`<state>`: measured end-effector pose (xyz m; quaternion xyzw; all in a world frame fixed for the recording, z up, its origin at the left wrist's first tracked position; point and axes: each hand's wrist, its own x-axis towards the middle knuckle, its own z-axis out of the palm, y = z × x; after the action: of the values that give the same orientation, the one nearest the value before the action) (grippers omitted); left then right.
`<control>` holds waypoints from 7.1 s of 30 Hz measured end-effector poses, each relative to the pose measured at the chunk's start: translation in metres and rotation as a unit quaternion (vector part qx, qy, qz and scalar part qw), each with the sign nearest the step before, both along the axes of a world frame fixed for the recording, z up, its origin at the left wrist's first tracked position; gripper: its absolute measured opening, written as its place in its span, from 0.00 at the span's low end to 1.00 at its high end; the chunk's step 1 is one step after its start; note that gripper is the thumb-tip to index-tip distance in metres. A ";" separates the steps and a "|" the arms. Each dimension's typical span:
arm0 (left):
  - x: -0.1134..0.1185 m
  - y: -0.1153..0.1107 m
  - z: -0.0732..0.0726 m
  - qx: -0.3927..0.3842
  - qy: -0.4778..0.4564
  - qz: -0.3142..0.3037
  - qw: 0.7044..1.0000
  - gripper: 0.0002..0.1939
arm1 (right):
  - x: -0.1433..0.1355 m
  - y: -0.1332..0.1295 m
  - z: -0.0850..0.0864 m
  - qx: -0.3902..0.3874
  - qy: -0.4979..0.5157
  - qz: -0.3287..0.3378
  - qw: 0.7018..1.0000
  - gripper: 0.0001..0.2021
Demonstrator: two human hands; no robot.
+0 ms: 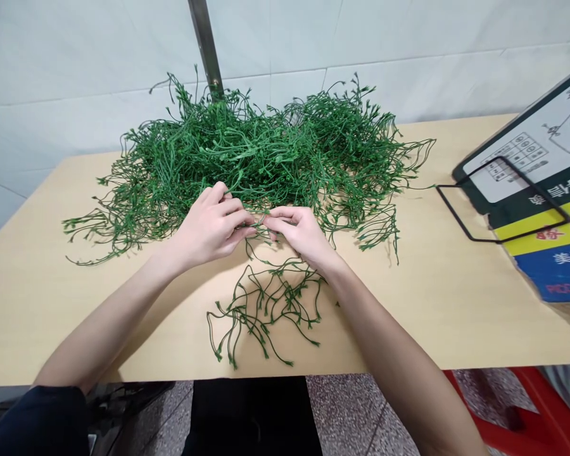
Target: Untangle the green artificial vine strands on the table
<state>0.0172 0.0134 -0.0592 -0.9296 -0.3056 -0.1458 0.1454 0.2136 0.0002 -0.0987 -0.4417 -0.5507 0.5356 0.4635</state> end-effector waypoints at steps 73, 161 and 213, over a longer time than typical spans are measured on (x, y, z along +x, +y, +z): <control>0.003 -0.001 -0.005 0.001 0.025 -0.021 0.999 0.11 | 0.000 -0.003 -0.015 0.400 -0.346 -0.066 0.846 0.04; -0.004 0.018 -0.014 -0.295 -0.280 0.037 0.913 0.10 | 0.000 0.005 -0.011 0.097 -0.004 -0.093 0.991 0.12; -0.004 0.014 -0.026 -0.024 -0.073 -0.057 0.995 0.08 | -0.005 -0.004 -0.012 0.207 -0.305 -0.075 0.927 0.09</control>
<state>0.0133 0.0277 -0.0851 -0.9355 -0.2654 -0.2141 0.0922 0.2087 -0.0034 -0.1102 -0.5182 -0.7292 0.2128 0.3930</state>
